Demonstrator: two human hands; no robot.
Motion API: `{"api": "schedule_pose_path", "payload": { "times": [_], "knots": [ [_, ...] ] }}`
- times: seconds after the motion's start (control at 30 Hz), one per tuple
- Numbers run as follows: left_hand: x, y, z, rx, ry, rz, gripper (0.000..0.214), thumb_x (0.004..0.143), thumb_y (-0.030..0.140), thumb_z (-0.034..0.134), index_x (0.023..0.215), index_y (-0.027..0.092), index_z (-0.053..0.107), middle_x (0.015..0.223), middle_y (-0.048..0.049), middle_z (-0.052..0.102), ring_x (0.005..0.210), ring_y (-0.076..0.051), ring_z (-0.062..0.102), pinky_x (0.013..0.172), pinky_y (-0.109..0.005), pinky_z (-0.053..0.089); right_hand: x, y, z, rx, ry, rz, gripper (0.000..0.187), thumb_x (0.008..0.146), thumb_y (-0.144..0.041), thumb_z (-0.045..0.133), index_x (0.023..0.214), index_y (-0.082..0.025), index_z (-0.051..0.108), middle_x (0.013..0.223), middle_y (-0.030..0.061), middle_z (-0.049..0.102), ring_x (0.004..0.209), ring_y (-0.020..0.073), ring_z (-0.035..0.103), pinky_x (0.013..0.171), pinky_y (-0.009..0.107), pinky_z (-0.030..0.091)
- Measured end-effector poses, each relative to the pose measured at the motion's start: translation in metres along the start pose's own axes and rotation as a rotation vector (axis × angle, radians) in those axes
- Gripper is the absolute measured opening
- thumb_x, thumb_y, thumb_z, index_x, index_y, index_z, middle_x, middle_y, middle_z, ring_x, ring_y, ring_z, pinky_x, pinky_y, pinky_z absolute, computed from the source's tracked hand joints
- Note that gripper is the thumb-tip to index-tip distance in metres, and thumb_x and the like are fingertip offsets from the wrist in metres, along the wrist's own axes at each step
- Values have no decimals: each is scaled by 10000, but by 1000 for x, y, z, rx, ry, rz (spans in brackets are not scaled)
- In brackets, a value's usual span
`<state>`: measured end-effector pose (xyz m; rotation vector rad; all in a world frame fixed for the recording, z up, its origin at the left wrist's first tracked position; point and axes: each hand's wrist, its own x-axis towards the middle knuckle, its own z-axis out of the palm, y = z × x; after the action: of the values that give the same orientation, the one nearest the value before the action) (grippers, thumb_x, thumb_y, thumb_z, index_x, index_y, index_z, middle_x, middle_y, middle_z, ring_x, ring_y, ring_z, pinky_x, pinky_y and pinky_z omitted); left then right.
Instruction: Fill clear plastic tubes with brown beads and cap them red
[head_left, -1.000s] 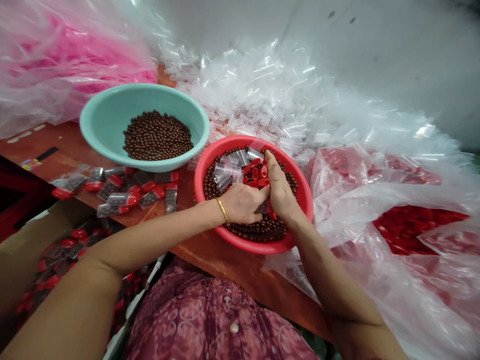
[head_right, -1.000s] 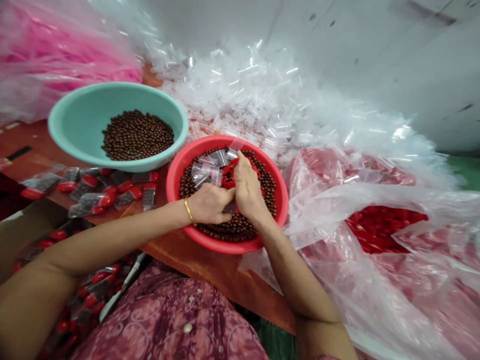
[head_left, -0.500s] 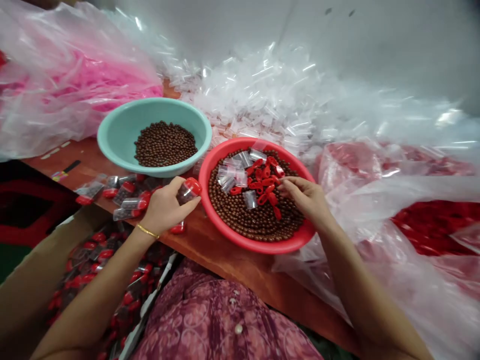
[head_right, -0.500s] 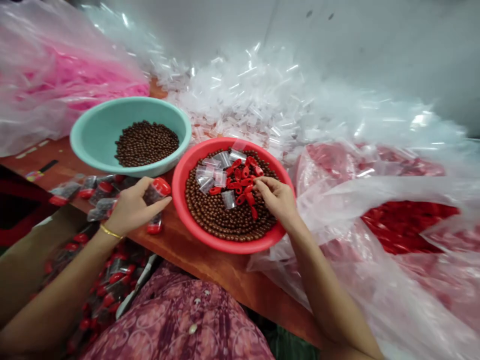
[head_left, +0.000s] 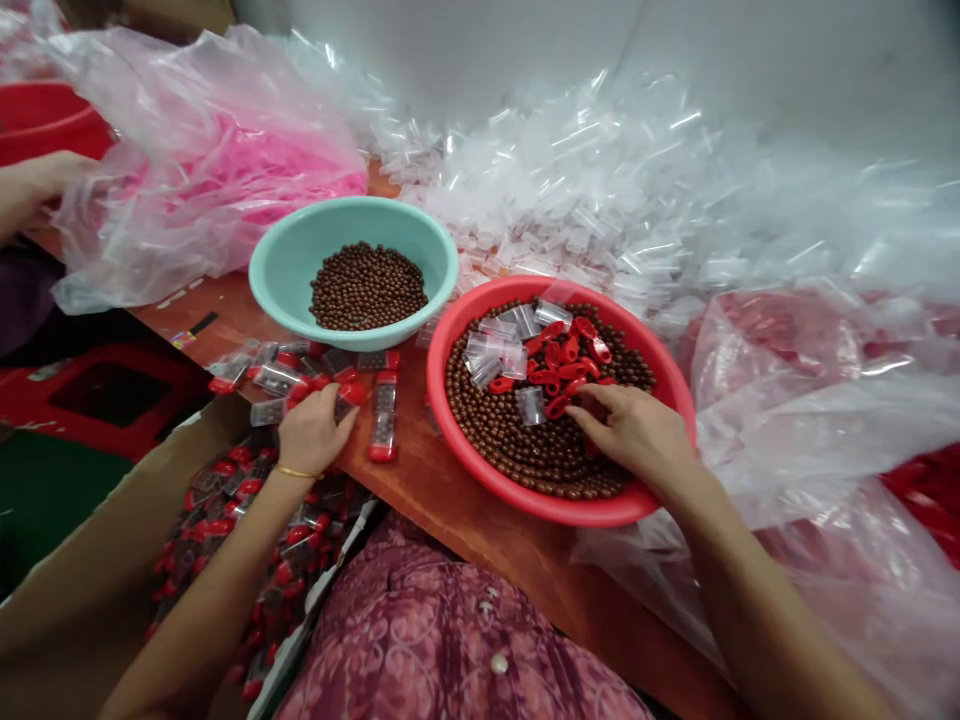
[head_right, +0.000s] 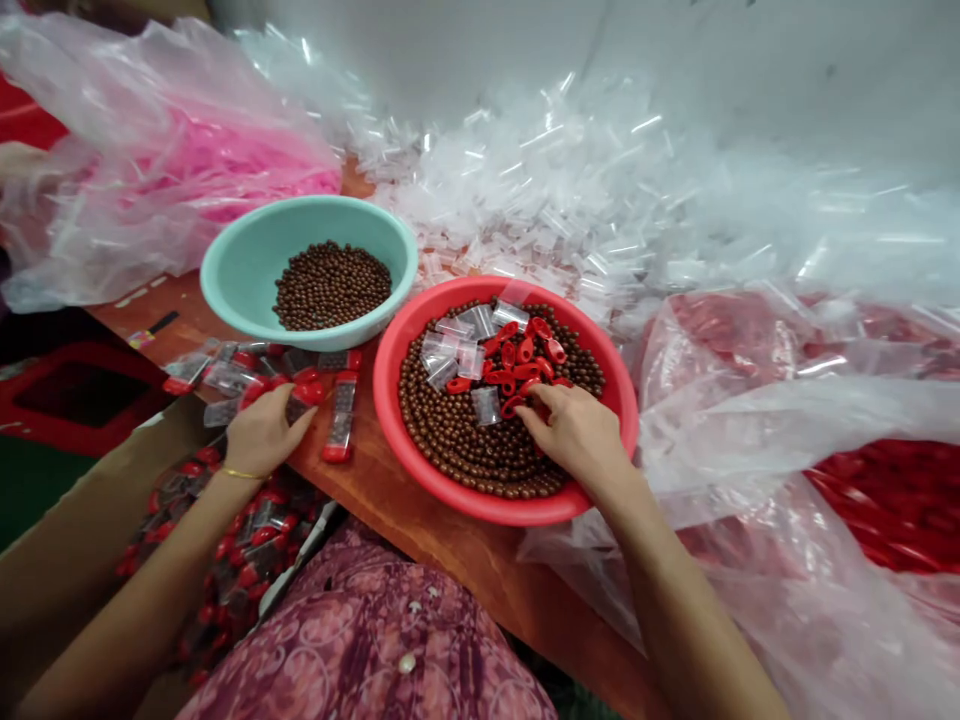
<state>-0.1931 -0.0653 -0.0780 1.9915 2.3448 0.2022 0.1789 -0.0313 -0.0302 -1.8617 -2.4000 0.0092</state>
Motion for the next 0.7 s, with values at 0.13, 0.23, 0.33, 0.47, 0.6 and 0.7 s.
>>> {"api": "schedule_pose_path", "payload": {
  "times": [0.13,0.23,0.33,0.47,0.6,0.7],
  "knots": [
    [-1,-26,-7,167,-18,29,493,841,469,353,1127,120,553,924,-171,651,870,-332,620,714,-395,461,3,-3,4,-91,-83,-84,243,811,-377,542,927,-205,669,885,80,670,820,214,620,621,286,440],
    [-8,-25,-22,236,-84,64,525,808,501,411,1148,129,558,922,-164,627,880,-336,605,714,-393,453,4,-1,10,-47,-101,-77,274,831,-377,501,956,-193,662,910,89,661,812,215,618,617,296,446],
    [-13,-8,-30,204,-67,147,526,822,527,404,1134,139,572,982,-160,602,937,-317,578,777,-398,445,5,3,15,10,-97,-92,303,843,-394,471,946,-189,668,903,91,664,807,223,627,641,314,465],
    [2,20,-19,78,95,226,538,828,541,418,1184,159,549,1224,-172,522,1115,-317,496,923,-428,390,6,7,19,29,-105,-113,328,844,-417,448,931,-192,671,873,88,678,787,236,640,637,332,478],
    [38,19,-10,49,86,-9,509,834,468,415,1160,104,560,1189,-218,528,1132,-360,480,921,-466,377,7,6,16,61,-117,-125,338,844,-408,438,932,-181,672,903,109,694,813,249,656,667,342,497],
    [63,-5,-16,63,101,-184,620,784,508,472,1218,67,509,1265,-244,476,1203,-390,424,982,-492,337,8,5,13,91,-162,-117,348,842,-403,432,938,-173,675,934,124,704,830,258,664,696,350,506]
  ]
}}
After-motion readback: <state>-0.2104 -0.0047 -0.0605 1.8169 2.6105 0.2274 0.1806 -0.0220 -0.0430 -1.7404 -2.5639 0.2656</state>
